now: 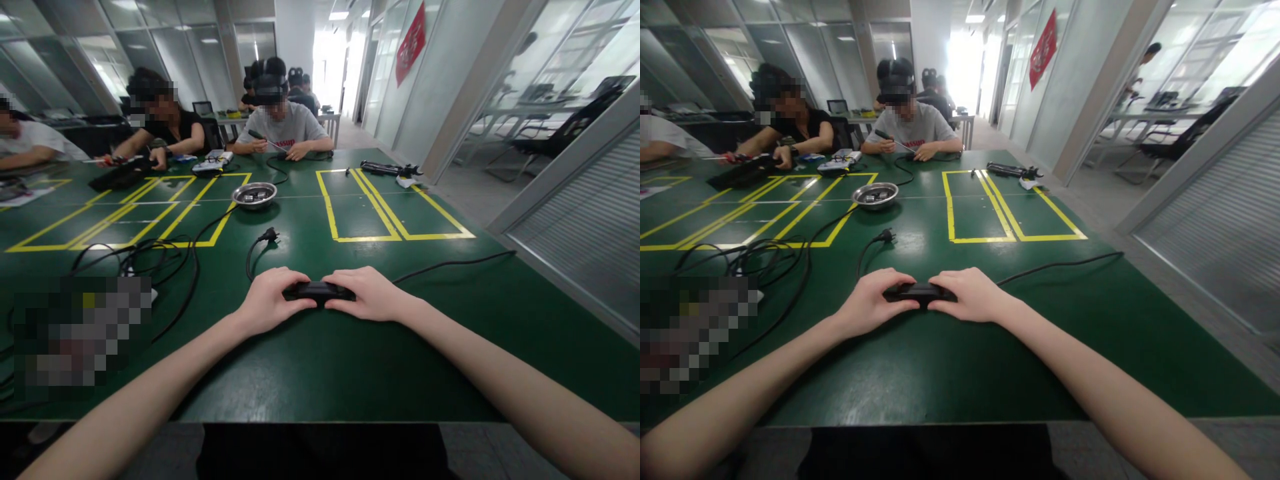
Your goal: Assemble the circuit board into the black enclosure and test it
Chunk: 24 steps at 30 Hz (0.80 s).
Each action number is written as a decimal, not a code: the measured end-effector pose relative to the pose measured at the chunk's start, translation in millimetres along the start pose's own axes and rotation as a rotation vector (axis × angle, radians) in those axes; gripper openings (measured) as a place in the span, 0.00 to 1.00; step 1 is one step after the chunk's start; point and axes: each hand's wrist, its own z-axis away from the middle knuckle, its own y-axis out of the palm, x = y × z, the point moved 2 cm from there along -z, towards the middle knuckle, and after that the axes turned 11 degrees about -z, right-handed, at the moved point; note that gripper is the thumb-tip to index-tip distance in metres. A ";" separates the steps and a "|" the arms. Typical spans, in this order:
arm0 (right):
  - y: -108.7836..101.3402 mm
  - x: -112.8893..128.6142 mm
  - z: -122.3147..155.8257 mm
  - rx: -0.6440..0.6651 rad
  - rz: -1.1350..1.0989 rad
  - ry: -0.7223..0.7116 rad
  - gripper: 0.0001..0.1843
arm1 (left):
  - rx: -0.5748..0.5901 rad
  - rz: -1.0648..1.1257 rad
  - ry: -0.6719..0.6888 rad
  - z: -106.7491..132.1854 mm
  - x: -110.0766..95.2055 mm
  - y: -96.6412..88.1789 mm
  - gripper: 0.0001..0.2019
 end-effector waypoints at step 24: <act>14.2 3.9 0.4 0.045 0.088 -0.083 0.32 | 0.076 -0.030 0.040 -0.3 -2.2 4.5 0.13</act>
